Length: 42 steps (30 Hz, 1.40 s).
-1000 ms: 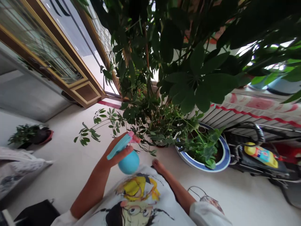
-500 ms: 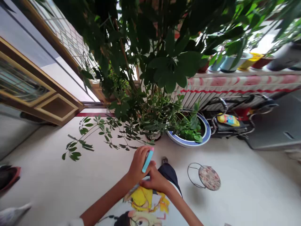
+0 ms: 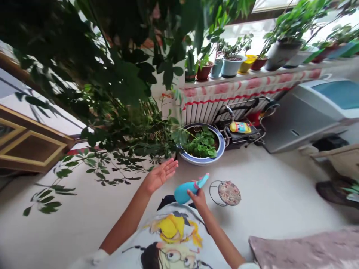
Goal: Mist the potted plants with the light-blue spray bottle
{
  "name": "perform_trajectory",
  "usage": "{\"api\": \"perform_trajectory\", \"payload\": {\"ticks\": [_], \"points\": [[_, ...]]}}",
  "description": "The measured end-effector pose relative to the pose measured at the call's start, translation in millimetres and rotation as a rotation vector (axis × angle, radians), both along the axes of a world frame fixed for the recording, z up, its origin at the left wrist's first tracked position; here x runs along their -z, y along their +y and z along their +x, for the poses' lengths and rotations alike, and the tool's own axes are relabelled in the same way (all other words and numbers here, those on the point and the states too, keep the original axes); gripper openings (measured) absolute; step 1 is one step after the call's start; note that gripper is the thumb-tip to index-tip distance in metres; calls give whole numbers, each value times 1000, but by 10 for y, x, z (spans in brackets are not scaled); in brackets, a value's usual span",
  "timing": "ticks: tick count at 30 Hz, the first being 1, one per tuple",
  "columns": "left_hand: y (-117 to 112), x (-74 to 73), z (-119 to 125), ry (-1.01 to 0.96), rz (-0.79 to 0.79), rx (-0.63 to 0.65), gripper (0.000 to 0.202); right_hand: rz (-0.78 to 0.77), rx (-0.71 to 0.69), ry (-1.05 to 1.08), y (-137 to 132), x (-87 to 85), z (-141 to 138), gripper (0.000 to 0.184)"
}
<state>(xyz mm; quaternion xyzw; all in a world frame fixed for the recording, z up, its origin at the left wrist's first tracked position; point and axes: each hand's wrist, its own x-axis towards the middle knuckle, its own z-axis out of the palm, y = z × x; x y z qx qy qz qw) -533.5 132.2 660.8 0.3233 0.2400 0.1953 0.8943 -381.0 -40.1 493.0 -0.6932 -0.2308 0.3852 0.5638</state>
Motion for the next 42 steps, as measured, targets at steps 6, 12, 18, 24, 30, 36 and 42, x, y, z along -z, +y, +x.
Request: {"api": "perform_trajectory", "payload": {"ticks": [6,12,18,24,30,36,42], "points": [[-429,-56,1155,14,-45,-152,56,13,61,-85,-515,-118,1015,58],[-716,39,2037,147,-24,-261,54,-2,61,-95,-884,-160,1518,58],[-541,241,2636,277,33,-285,61,-43,46,-97,-850,6,1877,59],[-85,604,3263,325,-84,-296,40,10,-33,-82,-296,-99,2468,58],[386,703,3637,455,204,144,76,78,11,-37,511,-508,3171,63],[700,802,3647,333,523,536,118,226,165,95,1208,-534,3437,80],[713,906,3855,539,702,520,101,275,135,162,1573,-455,4013,88]]}}
